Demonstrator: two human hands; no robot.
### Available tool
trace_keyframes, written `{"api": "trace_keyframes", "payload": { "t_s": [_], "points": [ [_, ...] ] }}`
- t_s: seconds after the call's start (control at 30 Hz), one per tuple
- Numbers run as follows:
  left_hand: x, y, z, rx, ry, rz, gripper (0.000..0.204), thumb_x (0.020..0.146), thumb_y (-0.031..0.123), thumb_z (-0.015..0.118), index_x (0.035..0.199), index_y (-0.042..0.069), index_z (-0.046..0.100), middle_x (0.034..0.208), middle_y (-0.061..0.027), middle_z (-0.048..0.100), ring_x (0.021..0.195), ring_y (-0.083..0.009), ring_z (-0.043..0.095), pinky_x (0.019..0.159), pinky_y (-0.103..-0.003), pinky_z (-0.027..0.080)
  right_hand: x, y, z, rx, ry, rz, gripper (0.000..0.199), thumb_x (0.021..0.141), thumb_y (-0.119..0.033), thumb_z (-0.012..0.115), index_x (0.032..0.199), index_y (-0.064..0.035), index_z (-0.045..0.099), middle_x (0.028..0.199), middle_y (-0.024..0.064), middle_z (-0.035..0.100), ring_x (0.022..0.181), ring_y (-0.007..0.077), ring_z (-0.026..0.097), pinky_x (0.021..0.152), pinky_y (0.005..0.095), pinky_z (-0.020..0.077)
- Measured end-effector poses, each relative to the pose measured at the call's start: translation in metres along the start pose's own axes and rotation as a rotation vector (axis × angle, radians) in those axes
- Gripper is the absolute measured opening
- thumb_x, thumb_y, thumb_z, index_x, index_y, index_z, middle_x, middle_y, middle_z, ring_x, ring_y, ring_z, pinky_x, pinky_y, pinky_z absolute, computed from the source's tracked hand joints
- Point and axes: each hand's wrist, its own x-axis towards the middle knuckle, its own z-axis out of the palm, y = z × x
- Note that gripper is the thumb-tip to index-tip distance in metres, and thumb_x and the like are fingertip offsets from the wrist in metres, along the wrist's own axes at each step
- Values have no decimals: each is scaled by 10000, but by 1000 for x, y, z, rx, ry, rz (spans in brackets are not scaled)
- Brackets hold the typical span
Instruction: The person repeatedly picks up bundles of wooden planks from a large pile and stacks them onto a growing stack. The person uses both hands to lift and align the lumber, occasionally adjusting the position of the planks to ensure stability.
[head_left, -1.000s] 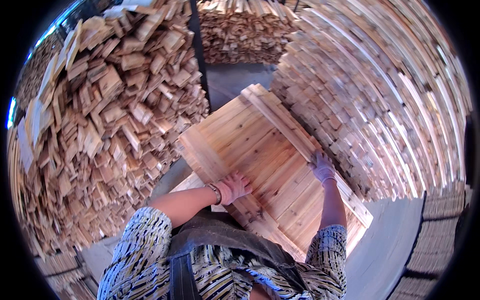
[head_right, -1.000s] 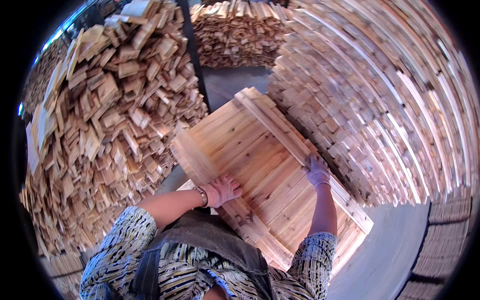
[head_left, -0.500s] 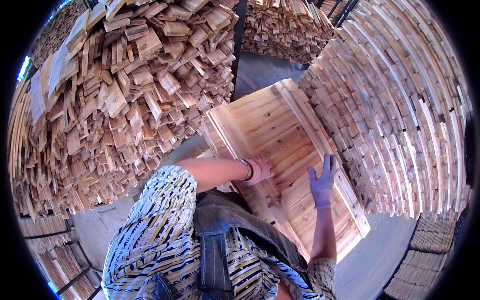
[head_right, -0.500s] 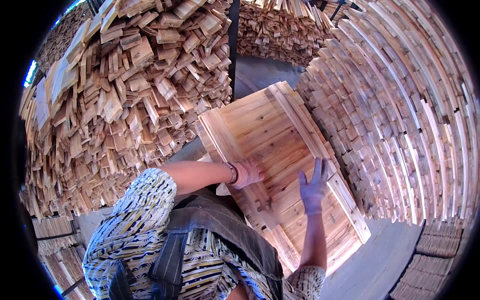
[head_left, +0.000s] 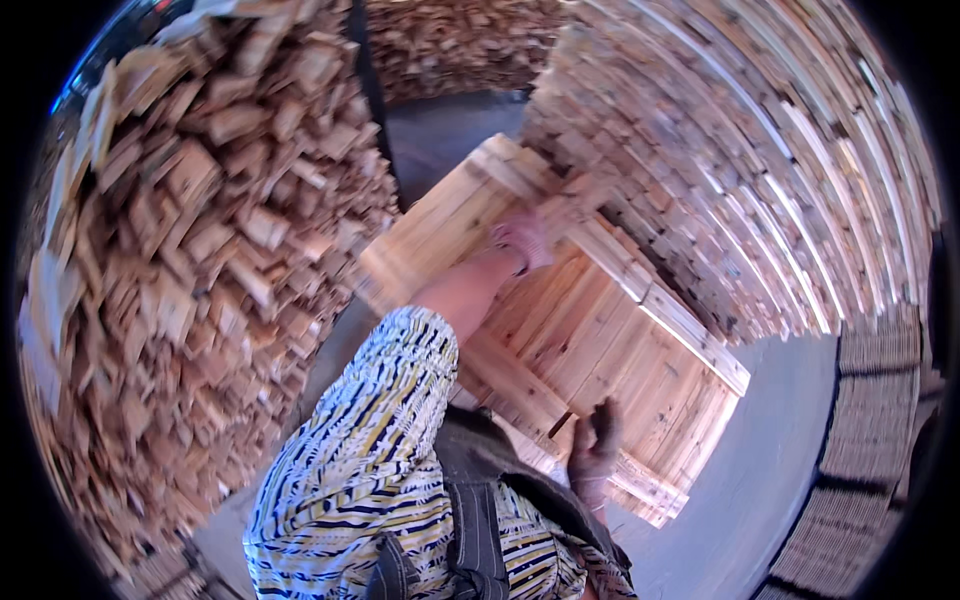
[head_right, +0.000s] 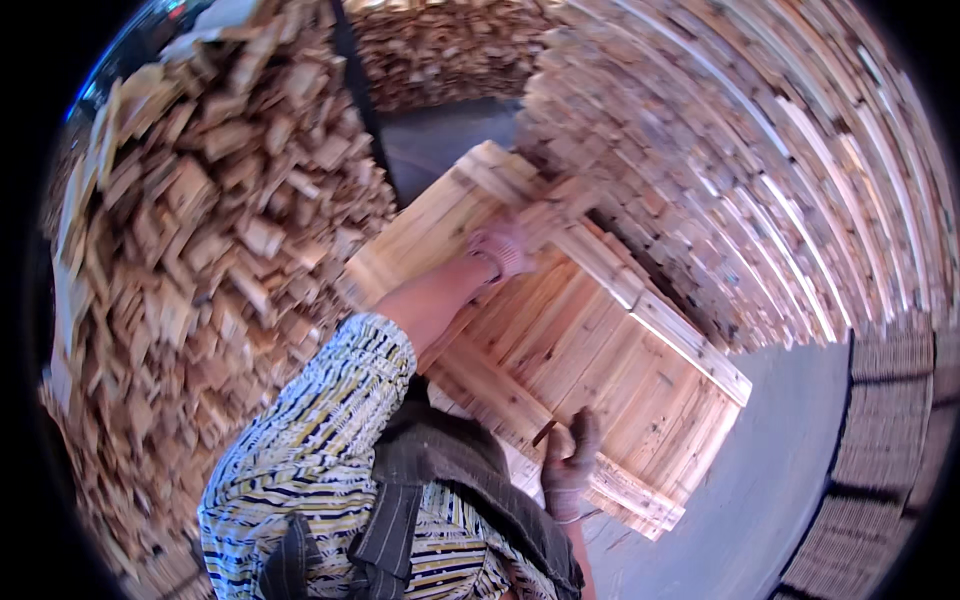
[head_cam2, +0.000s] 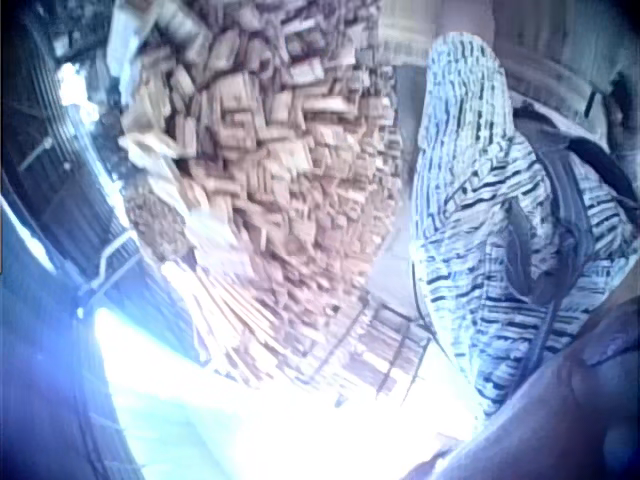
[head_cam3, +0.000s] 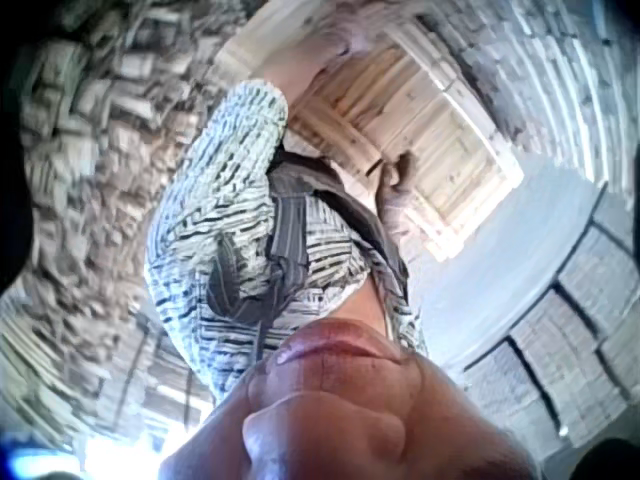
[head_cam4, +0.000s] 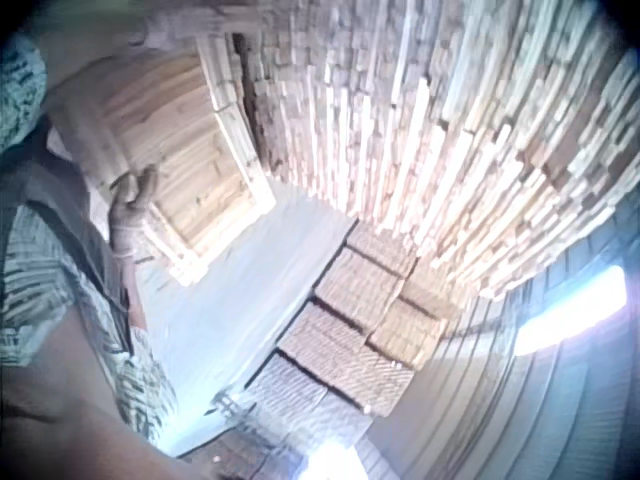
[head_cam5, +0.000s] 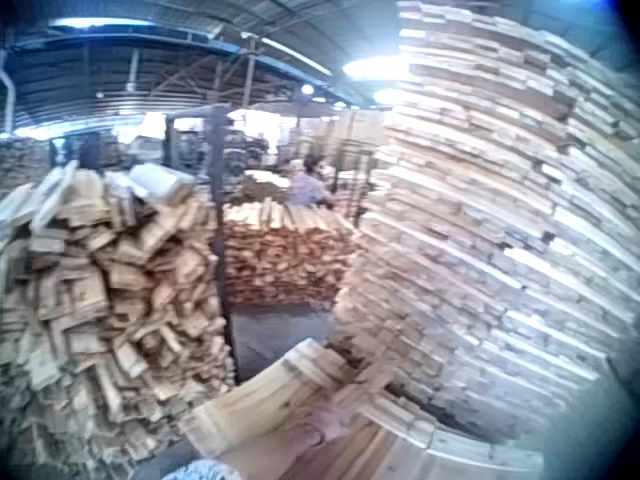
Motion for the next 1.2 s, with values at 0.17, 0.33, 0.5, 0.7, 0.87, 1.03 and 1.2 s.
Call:
{"api": "trace_keyframes", "payload": {
  "t_s": [0.17, 0.33, 0.5, 0.7, 0.87, 1.03, 1.2],
  "points": [
    [31, -17, 30, -23, -61, -26, 1115, 739, 499, 806, 1501, -60, 216, 1375, -272, 549, 1238, -377, 595, 1031, -453, 492, -26, -8, 33, -7, -124, 65, 586, 867, -113, 743, 1400, -11, 519, 1350, 191, 569, 1129, 293, 646, 935, 380, 553],
    [44, -39, -34, -53, -115, -115, 1118, 737, 544, 809, 1510, -28, 238, 1424, -247, 508, 1271, -376, 572, 1059, -482, 473, 28, -37, 58, -116, -205, -47, 590, 893, -172, 736, 1407, -2, 503, 1328, 217, 578, 1124, 307, 655, 926, 377, 558],
    [48, -109, -19, 177, 129, -164, 1100, 759, 579, 776, 1517, -16, 246, 1486, -197, 425, 1340, -327, 452, 1085, -474, 416, 92, -53, 151, -103, -234, 249, 780, 879, -384, 742, 1484, -34, 394, 1399, 253, 519, 1154, 351, 631, 960, 429, 527],
    [40, -136, -13, 180, 22, -80, 1106, 786, 590, 738, 1555, 16, 189, 1524, -195, 342, 1382, -358, 352, 1118, -508, 318, 152, -78, 262, -619, -152, 354, 1013, 760, -502, 794, 1547, -135, 272, 1523, 259, 347, 1317, 475, 448, 1079, 508, 427],
    [35, -168, -4, 89, 43, -46, 1090, 770, 542, 757, 1534, -12, 212, 1522, -230, 324, 1410, -386, 316, 1175, -505, 255, 173, -78, 280, -530, -110, 328, 1057, 728, -485, 812, 1559, -141, 257, 1526, 316, 312, 1340, 502, 417, 1097, 514, 409],
    [53, -187, -10, -101, -144, 55, 852, 871, 465, 659, 1457, -43, 307, 1544, -271, 325, 1445, -407, 322, 1155, -456, 352, 162, -73, 326, -632, -144, 196, 821, 866, -433, 669, 1547, -134, 322, 1512, 398, 274, 1358, 554, 376, 1109, 545, 383],
    [58, -197, -30, -297, -145, -44, 782, 859, 312, 712, 1440, -50, 335, 1443, -292, 482, 1338, -405, 495, 1119, -425, 413, 157, -77, 354, -633, -191, 60, 712, 948, -407, 552, 1558, -116, 328, 1535, 436, 190, 1352, 609, 361, 1096, 573, 387]
  ]
}}
